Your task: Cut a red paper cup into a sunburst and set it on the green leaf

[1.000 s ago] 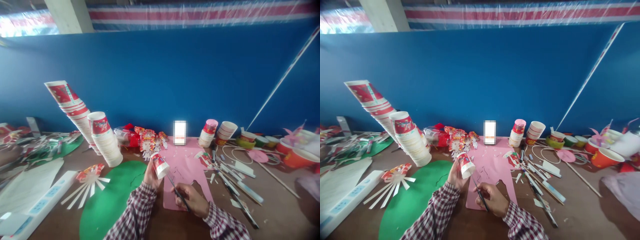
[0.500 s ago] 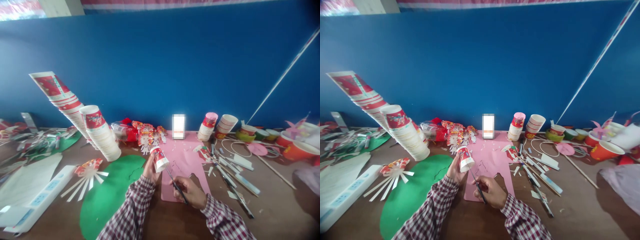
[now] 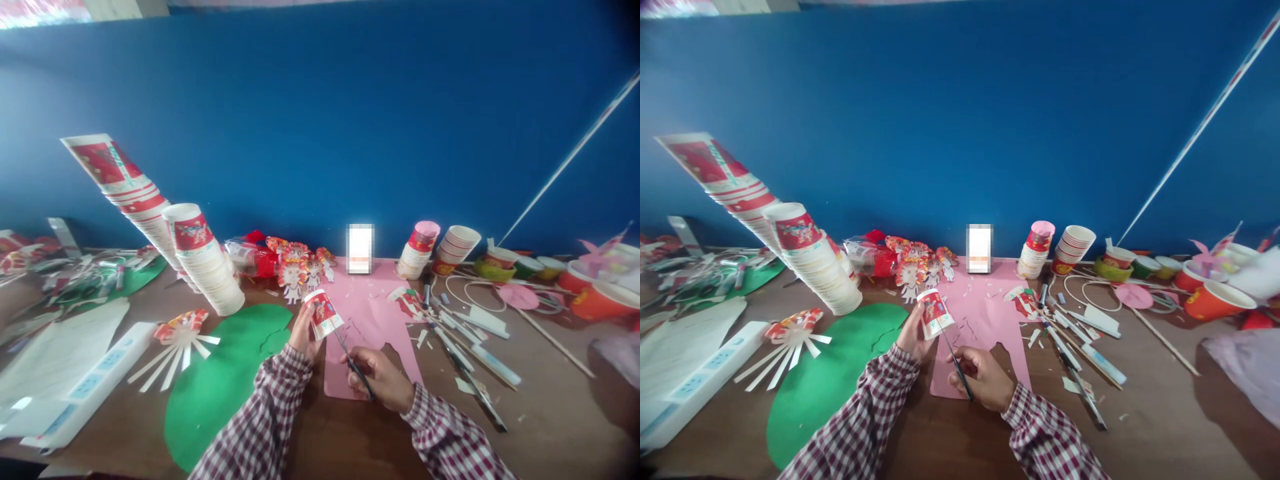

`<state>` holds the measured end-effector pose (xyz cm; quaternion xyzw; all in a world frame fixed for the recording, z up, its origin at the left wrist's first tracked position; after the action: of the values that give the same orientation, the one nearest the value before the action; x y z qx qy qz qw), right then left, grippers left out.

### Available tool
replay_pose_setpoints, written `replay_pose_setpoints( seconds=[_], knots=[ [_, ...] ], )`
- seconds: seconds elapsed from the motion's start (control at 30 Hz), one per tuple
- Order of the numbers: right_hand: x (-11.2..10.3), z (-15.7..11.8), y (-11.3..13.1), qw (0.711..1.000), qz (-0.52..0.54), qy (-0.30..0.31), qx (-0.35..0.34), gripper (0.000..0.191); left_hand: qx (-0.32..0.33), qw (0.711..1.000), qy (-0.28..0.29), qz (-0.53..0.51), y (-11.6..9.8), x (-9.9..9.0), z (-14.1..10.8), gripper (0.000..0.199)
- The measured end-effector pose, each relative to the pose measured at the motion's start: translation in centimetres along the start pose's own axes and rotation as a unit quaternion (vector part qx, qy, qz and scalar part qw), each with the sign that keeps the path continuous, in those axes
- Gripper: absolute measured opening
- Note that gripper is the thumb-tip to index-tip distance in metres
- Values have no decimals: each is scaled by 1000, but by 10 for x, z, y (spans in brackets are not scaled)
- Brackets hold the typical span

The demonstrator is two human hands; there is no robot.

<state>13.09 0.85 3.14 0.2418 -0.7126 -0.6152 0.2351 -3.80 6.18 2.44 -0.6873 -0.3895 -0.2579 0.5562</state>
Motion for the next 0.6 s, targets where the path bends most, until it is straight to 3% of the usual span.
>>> replay_pose_setpoints(
  seconds=[0.6],
  knots=[
    [1,0,2,1000,-10,-23,10,43,8,999,-21,30,3,9,-8,24]
  ],
)
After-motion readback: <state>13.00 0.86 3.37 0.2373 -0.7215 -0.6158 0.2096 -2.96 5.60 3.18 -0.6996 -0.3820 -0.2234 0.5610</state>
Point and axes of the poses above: each hand's wrist, its own z-axis towards the middle knuckle, its own x-axis out of the palm, y = z × x, the point moved 1 cm from there along z, towards the middle knuckle, and after that the axes turned 1 degree about -z, right-handed, at the moved point
